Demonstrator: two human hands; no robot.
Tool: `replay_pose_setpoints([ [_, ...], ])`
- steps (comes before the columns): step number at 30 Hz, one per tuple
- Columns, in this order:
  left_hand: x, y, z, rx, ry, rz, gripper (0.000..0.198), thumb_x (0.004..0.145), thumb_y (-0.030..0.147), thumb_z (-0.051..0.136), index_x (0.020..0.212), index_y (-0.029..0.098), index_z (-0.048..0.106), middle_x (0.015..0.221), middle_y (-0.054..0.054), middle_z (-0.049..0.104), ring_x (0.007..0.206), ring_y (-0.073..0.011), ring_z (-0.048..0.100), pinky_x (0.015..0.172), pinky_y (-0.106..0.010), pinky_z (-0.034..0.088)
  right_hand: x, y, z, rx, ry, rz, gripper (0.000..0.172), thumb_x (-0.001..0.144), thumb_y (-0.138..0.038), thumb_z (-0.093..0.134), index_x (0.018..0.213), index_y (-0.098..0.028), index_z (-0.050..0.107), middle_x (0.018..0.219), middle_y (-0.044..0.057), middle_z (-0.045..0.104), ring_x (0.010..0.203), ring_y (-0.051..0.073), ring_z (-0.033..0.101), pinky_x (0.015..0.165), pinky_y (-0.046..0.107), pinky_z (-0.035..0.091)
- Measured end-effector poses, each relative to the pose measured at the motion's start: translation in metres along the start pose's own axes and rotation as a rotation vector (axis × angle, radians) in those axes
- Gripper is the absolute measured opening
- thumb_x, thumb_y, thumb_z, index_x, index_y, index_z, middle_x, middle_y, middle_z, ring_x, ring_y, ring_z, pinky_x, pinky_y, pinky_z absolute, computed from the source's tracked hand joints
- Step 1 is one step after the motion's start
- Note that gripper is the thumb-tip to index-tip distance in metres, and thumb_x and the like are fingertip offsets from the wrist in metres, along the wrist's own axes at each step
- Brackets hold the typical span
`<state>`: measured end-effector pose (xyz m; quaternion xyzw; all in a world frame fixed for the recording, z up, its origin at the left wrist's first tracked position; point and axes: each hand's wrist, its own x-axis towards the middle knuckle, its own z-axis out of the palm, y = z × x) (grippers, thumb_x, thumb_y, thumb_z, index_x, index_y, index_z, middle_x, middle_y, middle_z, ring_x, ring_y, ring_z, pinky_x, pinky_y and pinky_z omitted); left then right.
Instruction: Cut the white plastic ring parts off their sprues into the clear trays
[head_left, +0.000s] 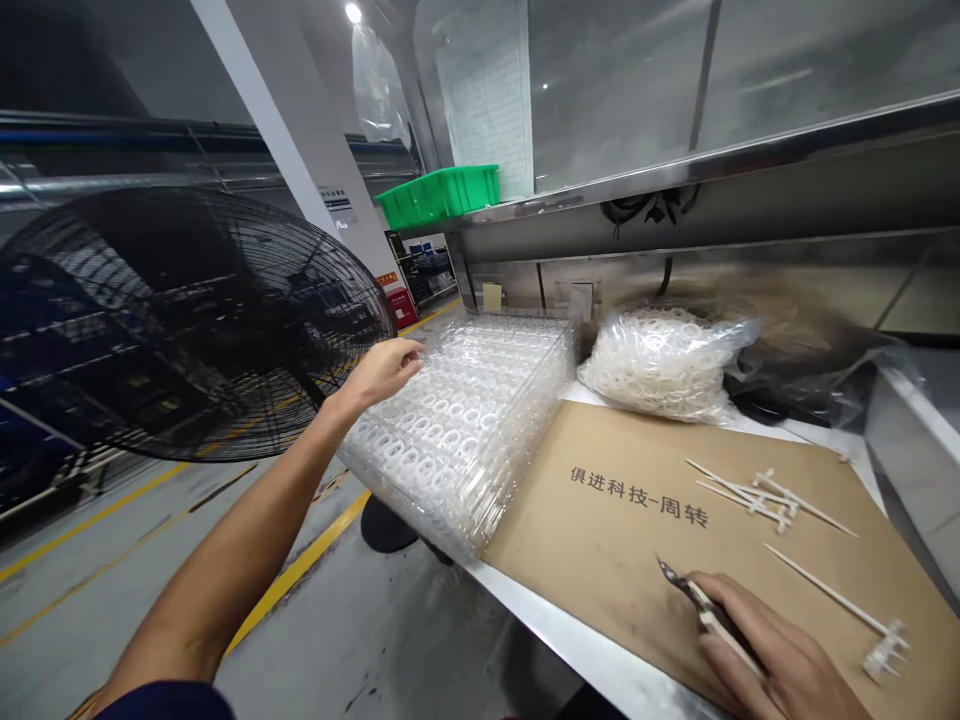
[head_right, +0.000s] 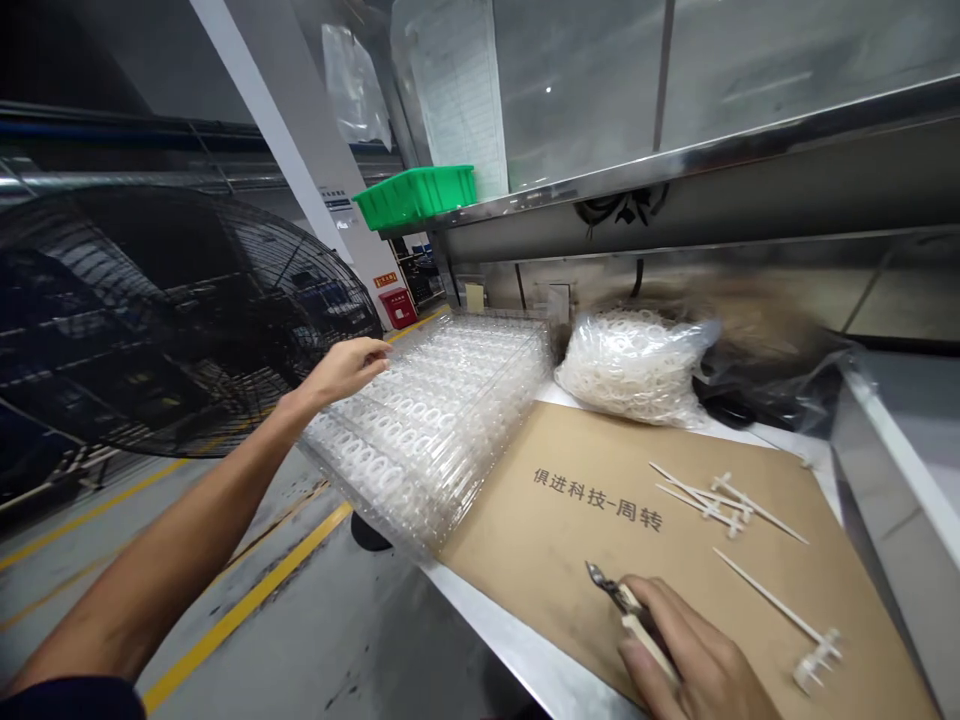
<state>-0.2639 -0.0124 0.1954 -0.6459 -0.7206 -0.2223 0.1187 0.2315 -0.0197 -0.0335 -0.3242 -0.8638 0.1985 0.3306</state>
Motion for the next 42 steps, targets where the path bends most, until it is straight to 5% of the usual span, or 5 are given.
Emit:
replay_pose_setpoints([
  [9, -0.134, 0.180, 0.037, -0.221, 0.073, 0.615, 0.033, 0.093, 0.034, 0.060, 0.125, 0.028, 0.063, 0.113, -0.003, 0.070, 0.097, -0.0235, 0.066, 0.089, -0.036, 0.051, 0.021, -0.039, -0.016, -0.152, -0.210, -0.241, 0.030, 0.096, -0.039, 0.045, 0.109, -0.014, 0.056, 0.086, 0.010, 0.066, 0.075, 0.023, 0.062, 0.068, 0.034, 0.051],
  [17, -0.077, 0.309, 0.140, -0.495, -0.596, 0.692, 0.024, 0.094, 0.036, 0.054, 0.098, 0.020, 0.071, 0.089, -0.005, 0.073, 0.080, -0.0202, 0.067, 0.071, -0.029, 0.049, 0.016, -0.034, -0.007, -0.244, -0.286, -0.346, 0.040, 0.089, -0.050, 0.056, 0.108, -0.015, 0.060, 0.092, 0.010, 0.070, 0.083, 0.025, 0.064, 0.076, 0.036, 0.050],
  [24, -0.088, 0.376, 0.205, -0.404, -0.743, 0.654, 0.030, 0.084, 0.044, 0.061, 0.076, 0.016, 0.072, 0.071, -0.009, 0.070, 0.062, -0.0209, 0.061, 0.057, -0.029, 0.039, 0.015, -0.037, -0.002, -0.285, -0.307, -0.407, 0.044, 0.091, -0.055, 0.052, 0.097, -0.014, 0.064, 0.088, 0.012, 0.072, 0.078, 0.025, 0.066, 0.071, 0.036, 0.049],
  [30, -0.088, 0.367, 0.199, -0.457, -0.734, 0.646, 0.023, 0.090, 0.032, 0.053, 0.078, 0.018, 0.067, 0.072, -0.003, 0.067, 0.062, -0.0164, 0.057, 0.059, -0.028, 0.038, 0.015, -0.038, -0.004, -0.289, -0.295, -0.407, 0.046, 0.092, -0.057, 0.048, 0.098, -0.014, 0.063, 0.088, 0.010, 0.072, 0.076, 0.024, 0.064, 0.069, 0.035, 0.049],
  [42, -0.100, 0.232, 0.187, -0.291, -0.529, 0.441, 0.018, 0.092, 0.030, 0.058, 0.108, 0.021, 0.058, 0.105, -0.006, 0.066, 0.097, -0.0237, 0.063, 0.086, -0.035, 0.048, 0.015, -0.042, -0.012, -0.241, -0.257, -0.323, 0.038, 0.094, -0.051, 0.047, 0.098, -0.016, 0.061, 0.085, 0.008, 0.066, 0.073, 0.022, 0.059, 0.067, 0.033, 0.047],
])
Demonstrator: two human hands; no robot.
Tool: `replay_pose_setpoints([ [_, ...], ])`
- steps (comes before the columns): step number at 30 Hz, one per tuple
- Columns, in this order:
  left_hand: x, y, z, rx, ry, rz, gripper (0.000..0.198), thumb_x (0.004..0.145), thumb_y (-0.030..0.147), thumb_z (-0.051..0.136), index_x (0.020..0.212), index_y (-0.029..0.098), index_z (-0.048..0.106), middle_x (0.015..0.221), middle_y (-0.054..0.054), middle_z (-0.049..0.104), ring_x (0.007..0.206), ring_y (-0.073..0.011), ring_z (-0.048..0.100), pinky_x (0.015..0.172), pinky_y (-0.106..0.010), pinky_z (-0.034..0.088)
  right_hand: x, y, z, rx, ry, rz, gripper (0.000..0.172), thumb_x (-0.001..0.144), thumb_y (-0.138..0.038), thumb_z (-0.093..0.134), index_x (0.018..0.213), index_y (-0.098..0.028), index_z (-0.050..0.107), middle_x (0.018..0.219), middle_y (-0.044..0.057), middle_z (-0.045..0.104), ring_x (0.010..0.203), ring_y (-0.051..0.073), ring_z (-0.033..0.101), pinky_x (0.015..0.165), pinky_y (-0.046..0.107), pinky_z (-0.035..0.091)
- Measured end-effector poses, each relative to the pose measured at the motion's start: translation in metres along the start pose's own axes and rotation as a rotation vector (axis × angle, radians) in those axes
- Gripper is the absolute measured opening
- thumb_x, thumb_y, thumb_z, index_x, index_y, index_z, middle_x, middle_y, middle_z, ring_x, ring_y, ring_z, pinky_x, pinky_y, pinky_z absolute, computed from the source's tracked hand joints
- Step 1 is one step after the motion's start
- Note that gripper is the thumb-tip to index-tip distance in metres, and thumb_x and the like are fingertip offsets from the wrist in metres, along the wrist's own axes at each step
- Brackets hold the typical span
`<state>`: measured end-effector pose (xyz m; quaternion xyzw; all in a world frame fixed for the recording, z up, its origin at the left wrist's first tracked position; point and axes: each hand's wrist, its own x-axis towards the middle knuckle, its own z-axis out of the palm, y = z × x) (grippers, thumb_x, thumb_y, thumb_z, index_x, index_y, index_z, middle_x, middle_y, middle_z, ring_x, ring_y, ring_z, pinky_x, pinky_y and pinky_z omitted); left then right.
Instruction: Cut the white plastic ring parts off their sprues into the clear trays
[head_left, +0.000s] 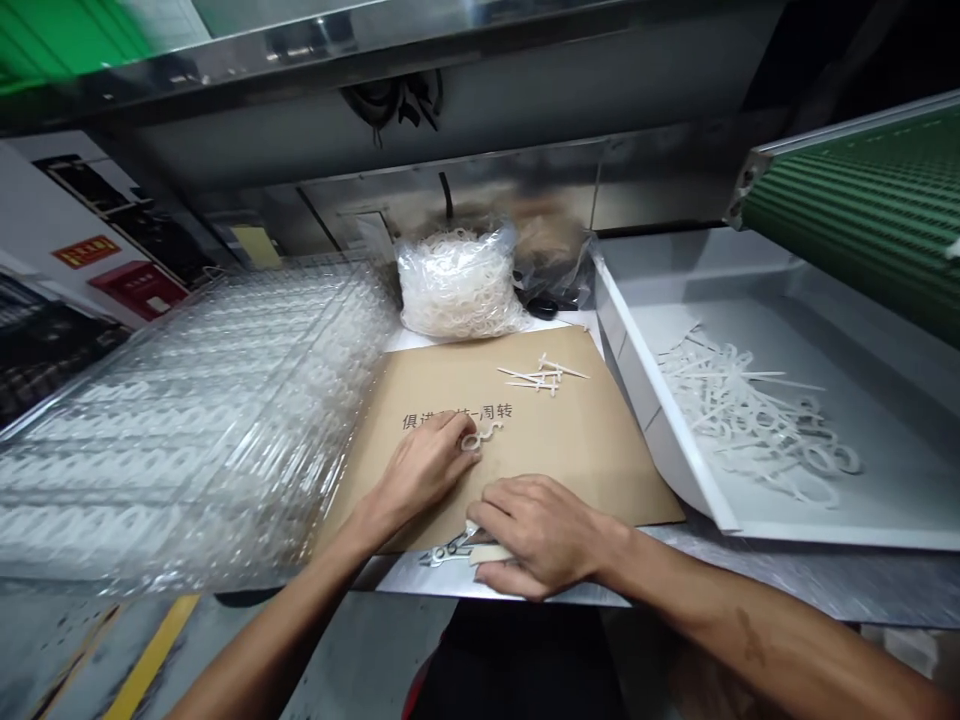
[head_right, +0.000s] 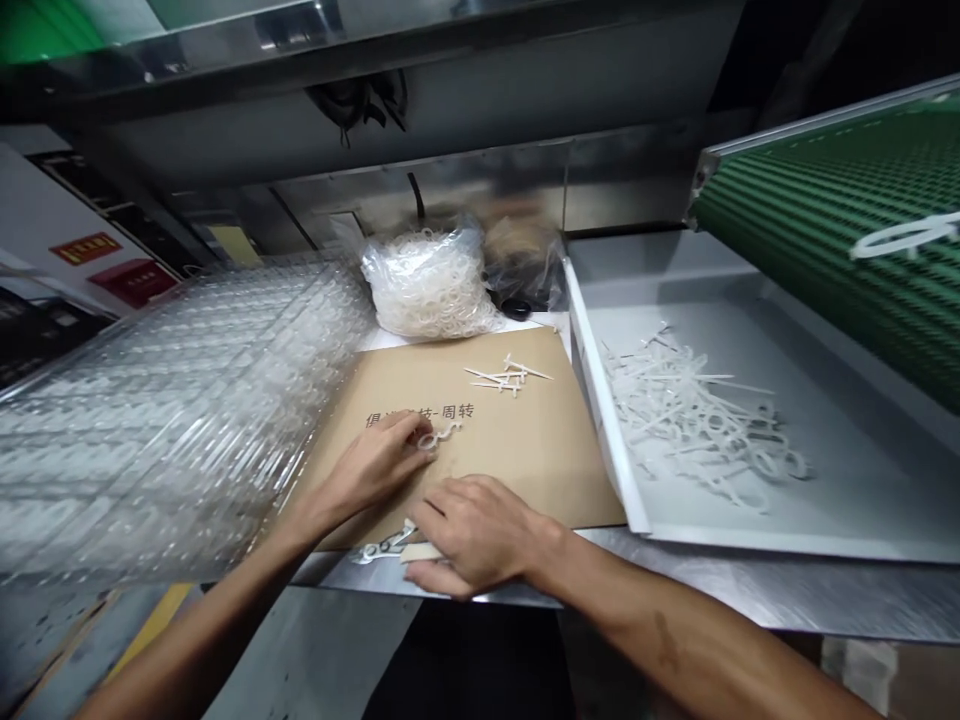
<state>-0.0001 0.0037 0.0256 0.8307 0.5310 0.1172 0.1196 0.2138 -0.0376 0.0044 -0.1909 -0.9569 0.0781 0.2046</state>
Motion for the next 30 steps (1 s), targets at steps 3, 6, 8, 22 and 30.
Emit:
replay_pose_setpoints([
  [3, -0.003, -0.006, 0.004, -0.082, 0.028, -0.005, 0.034, 0.091, 0.036, 0.062, 0.120, 0.021, 0.056, 0.114, -0.008, 0.063, 0.104, -0.0251, 0.061, 0.090, -0.038, 0.048, 0.001, 0.005, -0.003, 0.060, 0.031, 0.070, 0.033, 0.093, -0.045, 0.051, 0.103, -0.015, 0.059, 0.088, 0.009, 0.066, 0.076, 0.023, 0.059, 0.070, 0.033, 0.047],
  [6, -0.005, -0.008, 0.007, -0.090, 0.033, -0.022, 0.030, 0.092, 0.041, 0.061, 0.113, 0.021, 0.061, 0.108, -0.008, 0.061, 0.101, -0.0248, 0.059, 0.087, -0.037, 0.048, 0.001, 0.009, -0.006, 0.166, 0.097, 0.191, 0.026, 0.093, -0.037, 0.050, 0.105, -0.016, 0.057, 0.085, 0.007, 0.062, 0.074, 0.022, 0.057, 0.069, 0.032, 0.046],
  [8, -0.005, -0.008, 0.010, -0.095, 0.050, -0.031, 0.027, 0.092, 0.042, 0.060, 0.109, 0.021, 0.064, 0.104, -0.007, 0.060, 0.099, -0.0242, 0.059, 0.085, -0.036, 0.048, 0.001, 0.011, -0.008, 0.221, 0.132, 0.263, 0.022, 0.095, -0.035, 0.048, 0.105, -0.017, 0.055, 0.082, 0.005, 0.059, 0.071, 0.020, 0.054, 0.067, 0.031, 0.045],
  [22, -0.012, -0.008, 0.027, 0.006, 0.236, 0.167, 0.018, 0.099, 0.028, 0.048, 0.099, 0.018, 0.063, 0.098, -0.007, 0.062, 0.088, -0.0205, 0.058, 0.081, -0.036, 0.049, -0.003, 0.021, -0.010, 0.365, 0.285, 0.448, 0.022, 0.098, -0.028, 0.049, 0.116, -0.017, 0.054, 0.102, 0.010, 0.065, 0.089, 0.023, 0.062, 0.080, 0.035, 0.049],
  [30, -0.015, -0.008, 0.026, -0.030, 0.214, 0.203, 0.019, 0.093, 0.027, 0.056, 0.109, 0.016, 0.059, 0.102, -0.008, 0.063, 0.094, -0.0233, 0.059, 0.085, -0.040, 0.050, -0.005, 0.024, -0.012, 0.373, 0.298, 0.473, 0.023, 0.097, -0.028, 0.051, 0.116, -0.016, 0.056, 0.101, 0.010, 0.066, 0.088, 0.022, 0.063, 0.079, 0.034, 0.049],
])
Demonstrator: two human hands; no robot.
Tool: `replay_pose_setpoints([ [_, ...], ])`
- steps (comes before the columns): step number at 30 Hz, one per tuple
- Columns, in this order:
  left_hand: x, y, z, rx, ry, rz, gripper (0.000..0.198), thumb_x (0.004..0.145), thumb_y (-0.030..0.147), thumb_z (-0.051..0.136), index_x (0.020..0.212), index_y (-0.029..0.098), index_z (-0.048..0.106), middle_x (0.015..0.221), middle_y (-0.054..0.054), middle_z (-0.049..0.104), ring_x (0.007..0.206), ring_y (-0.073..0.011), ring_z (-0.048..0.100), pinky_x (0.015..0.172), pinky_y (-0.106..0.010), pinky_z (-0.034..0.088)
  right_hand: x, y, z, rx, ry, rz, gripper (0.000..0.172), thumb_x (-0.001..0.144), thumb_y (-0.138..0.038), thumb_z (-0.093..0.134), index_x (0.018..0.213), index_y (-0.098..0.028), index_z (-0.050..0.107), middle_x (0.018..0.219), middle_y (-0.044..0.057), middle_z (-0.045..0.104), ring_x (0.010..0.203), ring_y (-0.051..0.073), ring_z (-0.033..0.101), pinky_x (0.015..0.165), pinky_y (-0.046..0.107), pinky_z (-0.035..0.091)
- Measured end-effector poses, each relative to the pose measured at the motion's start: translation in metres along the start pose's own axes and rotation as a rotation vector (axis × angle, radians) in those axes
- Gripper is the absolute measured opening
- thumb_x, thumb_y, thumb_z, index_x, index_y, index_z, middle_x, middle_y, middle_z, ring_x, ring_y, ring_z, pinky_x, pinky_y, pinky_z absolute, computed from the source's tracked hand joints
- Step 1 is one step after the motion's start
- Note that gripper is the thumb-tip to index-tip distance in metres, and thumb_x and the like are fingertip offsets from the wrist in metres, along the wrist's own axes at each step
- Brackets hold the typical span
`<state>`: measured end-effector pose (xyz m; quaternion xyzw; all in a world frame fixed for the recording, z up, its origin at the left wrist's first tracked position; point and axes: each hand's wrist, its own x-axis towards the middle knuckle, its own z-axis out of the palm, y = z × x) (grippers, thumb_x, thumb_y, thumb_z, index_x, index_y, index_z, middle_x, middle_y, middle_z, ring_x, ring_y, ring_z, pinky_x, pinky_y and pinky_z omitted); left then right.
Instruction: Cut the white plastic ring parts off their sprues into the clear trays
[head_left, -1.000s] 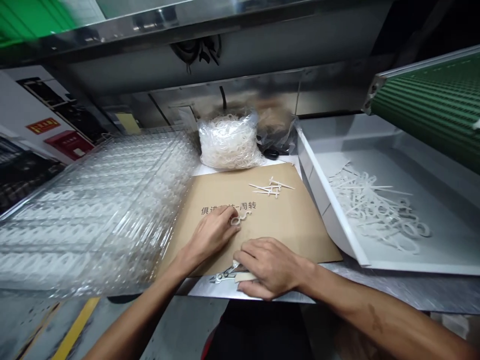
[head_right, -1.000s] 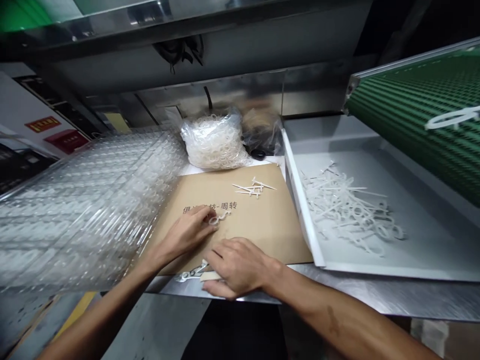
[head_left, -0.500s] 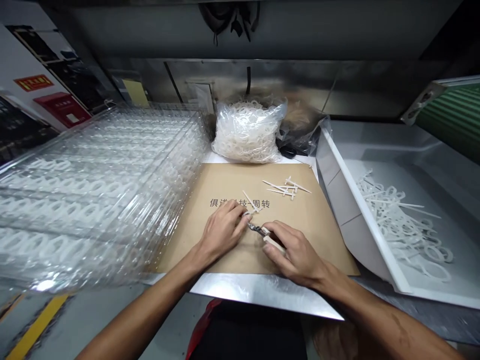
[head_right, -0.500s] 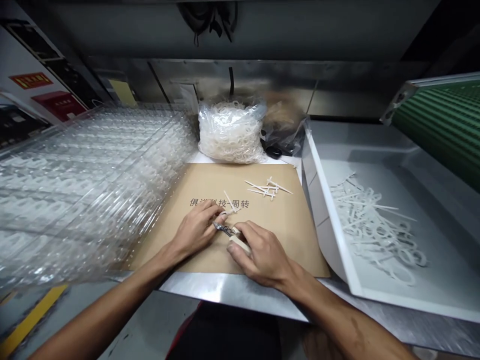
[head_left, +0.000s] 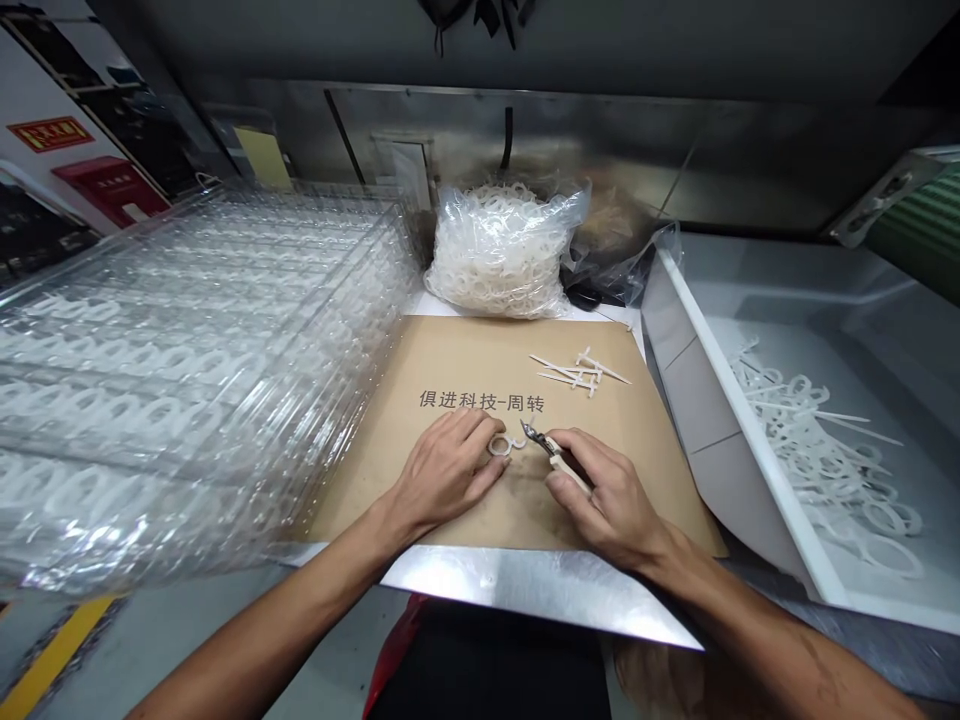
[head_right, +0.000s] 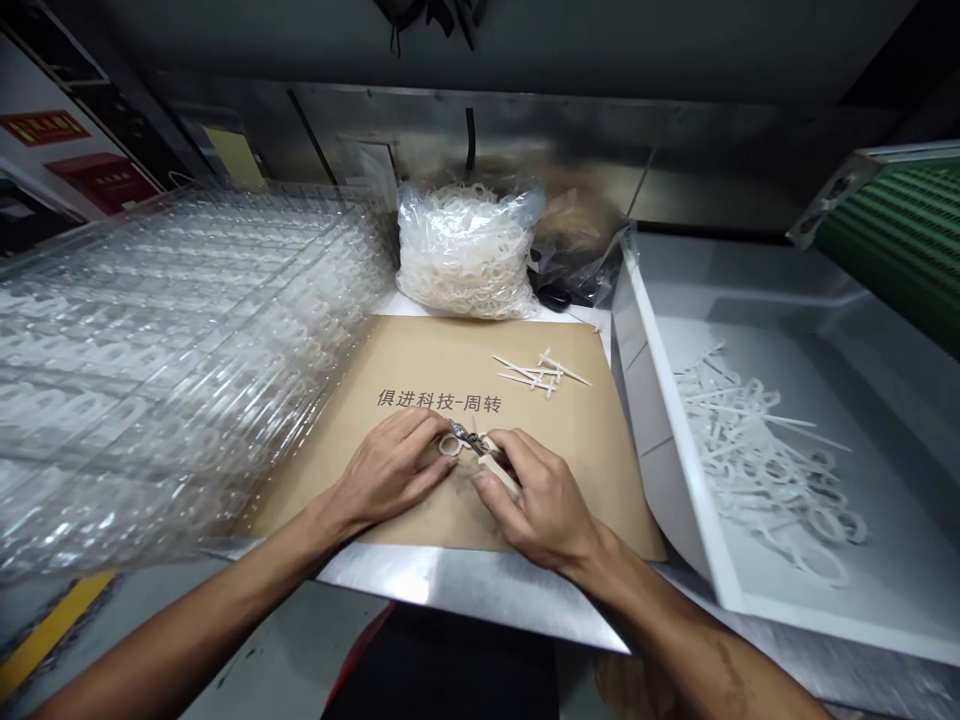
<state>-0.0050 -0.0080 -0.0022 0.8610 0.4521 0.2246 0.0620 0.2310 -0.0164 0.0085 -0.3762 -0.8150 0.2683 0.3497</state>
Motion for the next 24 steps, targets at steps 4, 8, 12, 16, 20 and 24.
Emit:
replay_pose_setpoints([
  [4, 0.001, -0.005, 0.000, -0.101, -0.003, -0.047, 0.023, 0.091, 0.029, 0.060, 0.112, 0.019, 0.061, 0.106, -0.008, 0.061, 0.097, -0.0230, 0.058, 0.086, -0.039, 0.051, 0.000, -0.002, -0.001, 0.024, -0.005, 0.034, 0.023, 0.098, -0.028, 0.051, 0.116, -0.017, 0.056, 0.104, 0.009, 0.066, 0.091, 0.022, 0.063, 0.081, 0.033, 0.047],
  [8, 0.000, -0.008, -0.001, -0.193, 0.090, -0.080, 0.017, 0.092, 0.024, 0.059, 0.108, 0.018, 0.062, 0.097, -0.006, 0.062, 0.092, -0.0196, 0.059, 0.083, -0.036, 0.051, 0.002, -0.009, -0.005, 0.098, -0.073, 0.136, 0.022, 0.100, -0.031, 0.048, 0.114, -0.018, 0.058, 0.101, 0.006, 0.066, 0.089, 0.020, 0.062, 0.081, 0.032, 0.045],
  [12, 0.001, -0.005, -0.006, -0.235, 0.291, -0.079, 0.020, 0.089, 0.017, 0.062, 0.109, 0.016, 0.061, 0.091, -0.005, 0.063, 0.080, -0.0150, 0.058, 0.074, -0.030, 0.050, 0.006, -0.017, -0.010, 0.194, -0.180, 0.257, 0.024, 0.103, -0.037, 0.044, 0.105, -0.019, 0.060, 0.092, 0.002, 0.066, 0.083, 0.017, 0.060, 0.076, 0.030, 0.043],
  [16, 0.003, 0.001, -0.013, -0.243, 0.424, -0.028, 0.021, 0.087, 0.014, 0.064, 0.108, 0.015, 0.061, 0.090, -0.005, 0.063, 0.077, -0.0136, 0.056, 0.070, -0.028, 0.049, 0.007, -0.024, -0.014, 0.224, -0.254, 0.322, 0.024, 0.104, -0.037, 0.044, 0.105, -0.021, 0.062, 0.087, -0.001, 0.064, 0.077, 0.015, 0.058, 0.071, 0.028, 0.041],
  [20, 0.002, 0.006, -0.016, -0.242, 0.486, 0.010, 0.024, 0.086, 0.012, 0.065, 0.110, 0.014, 0.061, 0.089, -0.005, 0.062, 0.077, -0.0138, 0.055, 0.070, -0.028, 0.050, 0.007, -0.026, -0.016, 0.194, -0.286, 0.334, 0.025, 0.104, -0.037, 0.044, 0.103, -0.020, 0.062, 0.086, -0.002, 0.063, 0.076, 0.015, 0.056, 0.070, 0.028, 0.040],
  [24, 0.002, 0.007, -0.016, -0.228, 0.506, 0.024, 0.025, 0.085, 0.010, 0.066, 0.110, 0.014, 0.061, 0.089, -0.005, 0.063, 0.077, -0.0142, 0.056, 0.069, -0.028, 0.050, 0.008, -0.025, -0.015, 0.190, -0.307, 0.338, 0.026, 0.104, -0.038, 0.043, 0.102, -0.020, 0.062, 0.086, -0.001, 0.064, 0.077, 0.016, 0.057, 0.071, 0.029, 0.040],
])
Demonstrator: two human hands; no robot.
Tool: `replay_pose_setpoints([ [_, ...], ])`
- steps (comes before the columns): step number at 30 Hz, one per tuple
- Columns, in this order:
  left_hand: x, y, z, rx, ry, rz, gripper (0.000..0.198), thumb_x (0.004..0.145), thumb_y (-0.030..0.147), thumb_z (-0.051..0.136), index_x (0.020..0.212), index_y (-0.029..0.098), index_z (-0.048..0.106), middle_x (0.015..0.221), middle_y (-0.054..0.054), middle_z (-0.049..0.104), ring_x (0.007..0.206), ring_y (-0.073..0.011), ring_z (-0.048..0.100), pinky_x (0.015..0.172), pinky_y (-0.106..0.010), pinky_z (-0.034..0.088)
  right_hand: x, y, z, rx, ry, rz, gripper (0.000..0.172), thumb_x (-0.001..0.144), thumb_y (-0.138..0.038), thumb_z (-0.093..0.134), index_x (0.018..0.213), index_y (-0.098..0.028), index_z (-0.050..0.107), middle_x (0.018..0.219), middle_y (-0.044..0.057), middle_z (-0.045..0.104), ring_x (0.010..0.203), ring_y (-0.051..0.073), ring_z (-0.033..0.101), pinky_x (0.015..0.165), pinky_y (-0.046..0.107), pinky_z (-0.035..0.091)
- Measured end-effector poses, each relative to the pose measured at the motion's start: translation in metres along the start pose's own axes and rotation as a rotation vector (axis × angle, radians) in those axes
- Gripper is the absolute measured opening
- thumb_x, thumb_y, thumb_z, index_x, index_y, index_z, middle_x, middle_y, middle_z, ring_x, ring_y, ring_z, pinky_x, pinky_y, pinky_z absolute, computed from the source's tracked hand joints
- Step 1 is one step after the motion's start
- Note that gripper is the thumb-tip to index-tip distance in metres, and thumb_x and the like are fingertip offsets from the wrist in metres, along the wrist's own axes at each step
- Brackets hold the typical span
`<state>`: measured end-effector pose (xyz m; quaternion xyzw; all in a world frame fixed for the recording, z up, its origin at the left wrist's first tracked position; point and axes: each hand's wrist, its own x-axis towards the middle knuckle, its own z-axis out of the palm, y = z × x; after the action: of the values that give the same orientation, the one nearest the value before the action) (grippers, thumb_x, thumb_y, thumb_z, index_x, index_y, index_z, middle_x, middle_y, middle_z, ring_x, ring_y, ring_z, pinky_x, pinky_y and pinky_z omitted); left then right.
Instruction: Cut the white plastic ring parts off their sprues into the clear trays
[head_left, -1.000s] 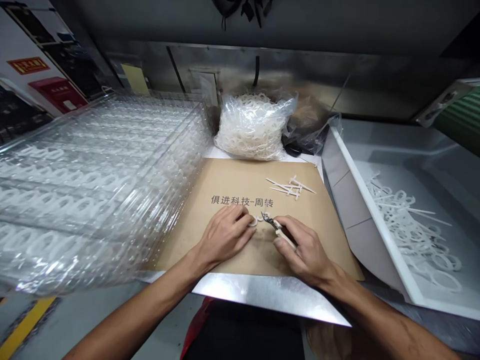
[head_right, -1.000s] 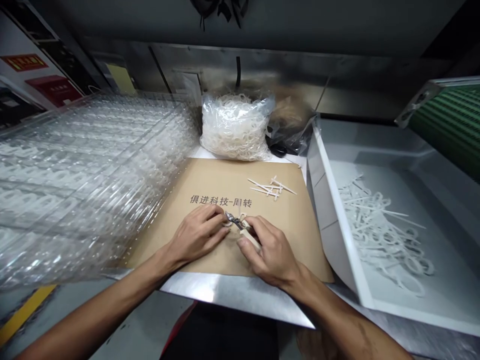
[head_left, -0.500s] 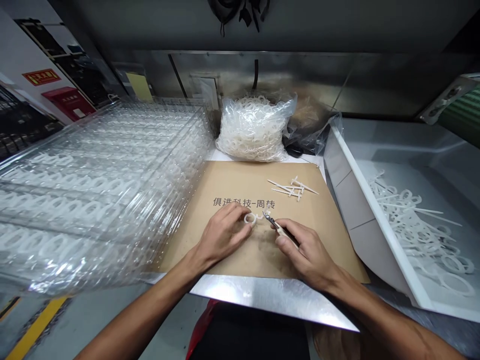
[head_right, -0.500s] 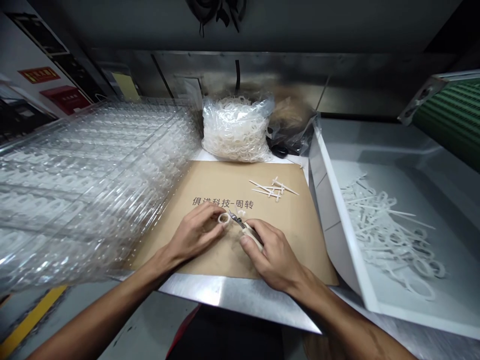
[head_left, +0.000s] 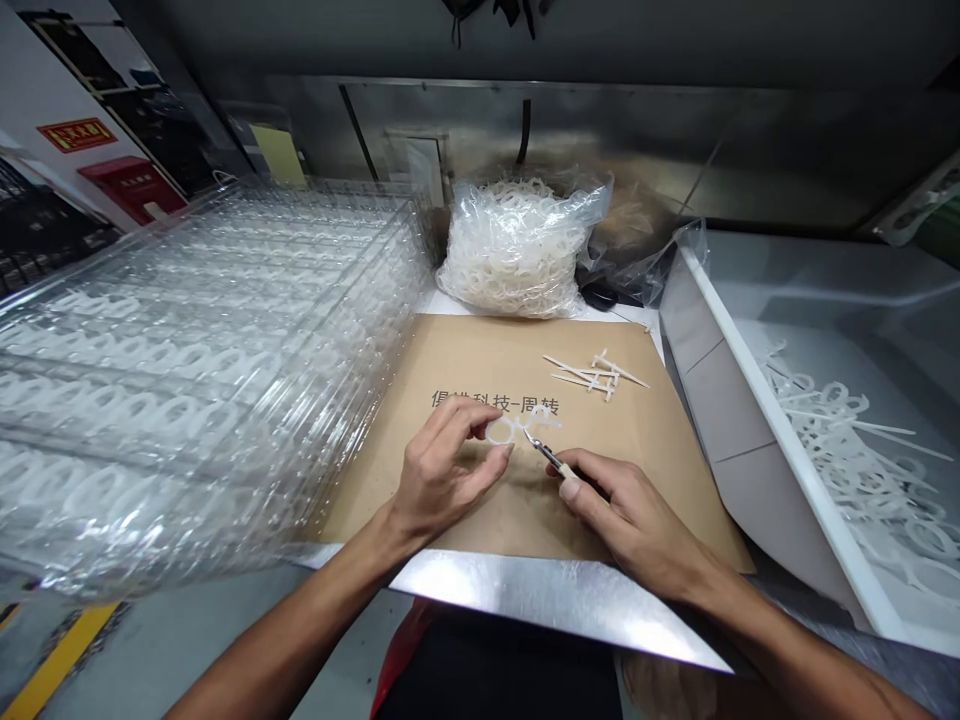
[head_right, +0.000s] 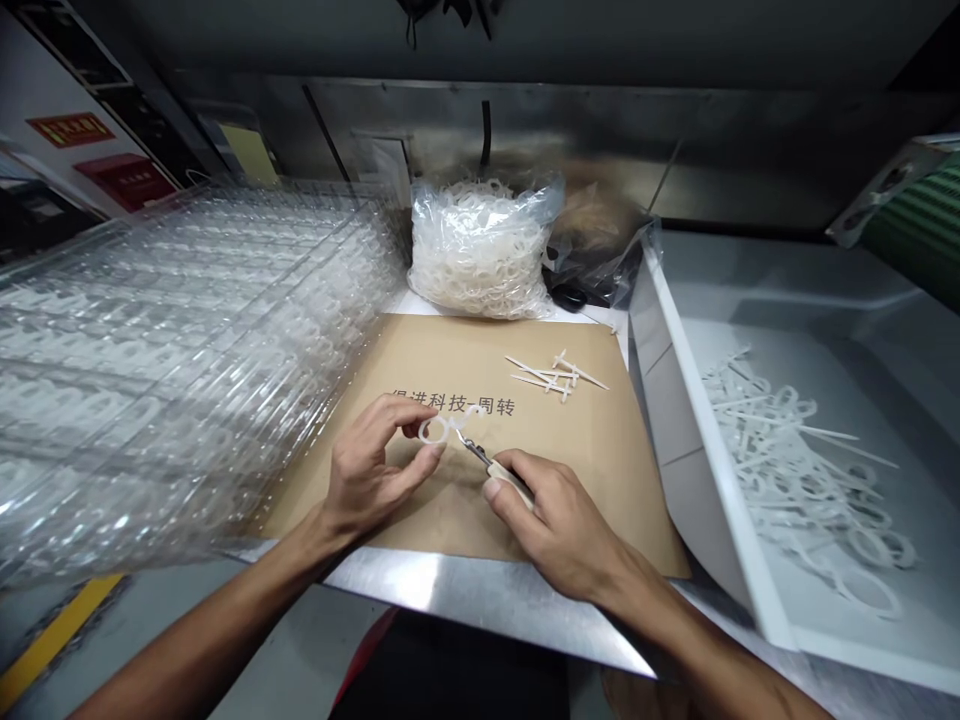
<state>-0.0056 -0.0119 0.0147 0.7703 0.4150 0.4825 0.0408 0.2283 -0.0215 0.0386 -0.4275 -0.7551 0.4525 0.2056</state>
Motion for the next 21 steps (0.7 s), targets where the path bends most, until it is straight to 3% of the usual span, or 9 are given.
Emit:
replay_pose_setpoints([
  [6, 0.0004, 0.0018, -0.0001, 0.002, 0.032, 0.025, 0.024, 0.084, 0.009, 0.068, 0.107, 0.013, 0.061, 0.087, -0.005, 0.063, 0.076, -0.0139, 0.056, 0.069, -0.028, 0.051, -0.0011, -0.0013, 0.0010, 0.025, -0.023, 0.001, 0.026, 0.104, -0.039, 0.043, 0.102, -0.021, 0.062, 0.086, -0.001, 0.063, 0.077, 0.015, 0.056, 0.072, 0.028, 0.040],
  [21, -0.0010, 0.0047, 0.0009, 0.006, -0.013, 0.047, 0.023, 0.088, 0.016, 0.067, 0.110, 0.015, 0.061, 0.089, -0.006, 0.065, 0.077, -0.0147, 0.059, 0.069, -0.029, 0.054, -0.0015, -0.0036, 0.0015, 0.034, -0.016, 0.020, 0.026, 0.104, -0.038, 0.043, 0.096, -0.020, 0.060, 0.077, -0.002, 0.056, 0.070, 0.014, 0.051, 0.065, 0.029, 0.037],
])
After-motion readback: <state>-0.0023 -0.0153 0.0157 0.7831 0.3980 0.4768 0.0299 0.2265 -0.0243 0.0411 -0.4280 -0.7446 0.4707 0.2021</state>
